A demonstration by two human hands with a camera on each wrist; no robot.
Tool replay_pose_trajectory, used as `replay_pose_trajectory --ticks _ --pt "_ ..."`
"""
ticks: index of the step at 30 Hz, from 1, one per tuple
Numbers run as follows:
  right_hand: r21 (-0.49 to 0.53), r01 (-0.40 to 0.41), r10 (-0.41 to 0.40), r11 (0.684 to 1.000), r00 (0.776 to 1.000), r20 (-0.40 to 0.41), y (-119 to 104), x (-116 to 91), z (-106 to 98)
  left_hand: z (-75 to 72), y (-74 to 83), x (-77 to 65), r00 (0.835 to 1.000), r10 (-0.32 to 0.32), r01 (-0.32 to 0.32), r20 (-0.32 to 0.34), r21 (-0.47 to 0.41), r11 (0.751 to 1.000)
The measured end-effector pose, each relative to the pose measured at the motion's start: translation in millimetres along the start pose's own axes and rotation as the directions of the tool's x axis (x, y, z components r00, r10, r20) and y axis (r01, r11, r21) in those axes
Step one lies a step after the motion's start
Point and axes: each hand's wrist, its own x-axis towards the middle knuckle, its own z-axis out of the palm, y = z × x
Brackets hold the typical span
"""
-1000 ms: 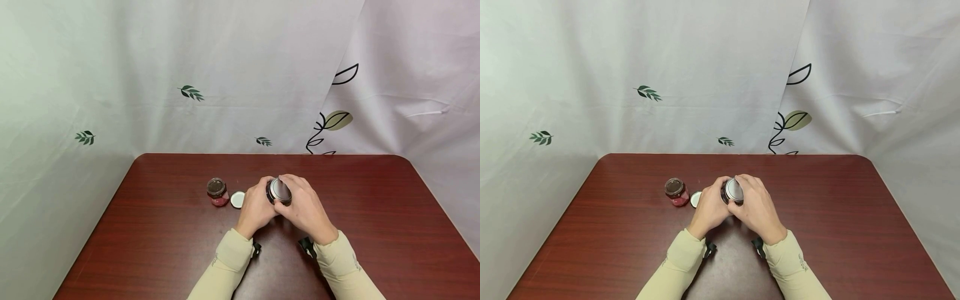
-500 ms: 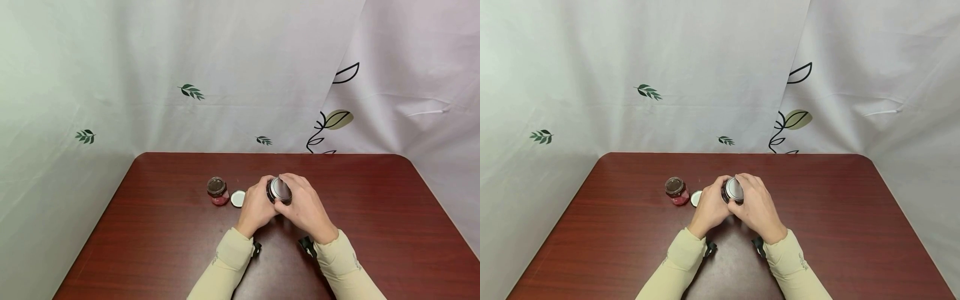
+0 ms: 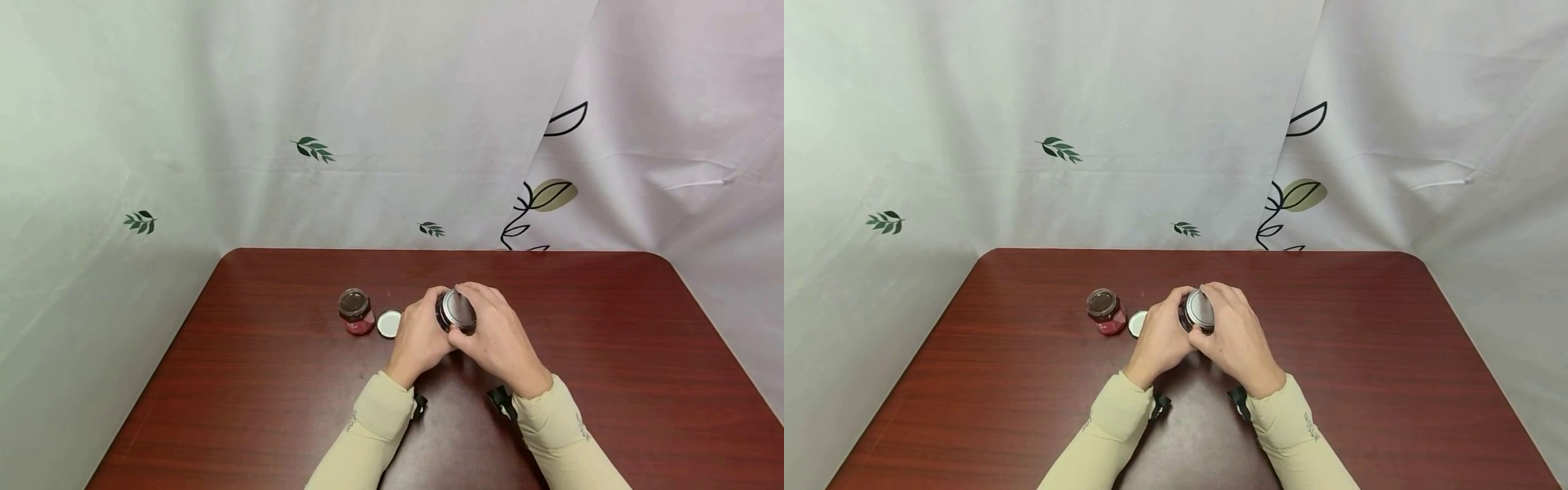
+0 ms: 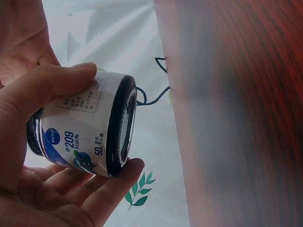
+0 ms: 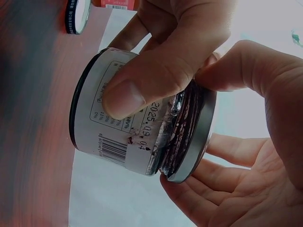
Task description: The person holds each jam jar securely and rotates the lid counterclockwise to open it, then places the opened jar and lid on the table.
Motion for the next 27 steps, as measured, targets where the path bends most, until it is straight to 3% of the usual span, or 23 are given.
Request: replay_pose_trajectory --ticks 27 --pt "0.015 0.035 -0.035 0.999 0.999 -0.013 2.0 -0.1 0.1 1.1 -1.5 0.9 1.0 -0.001 0.001 0.003 -0.002 1.0"
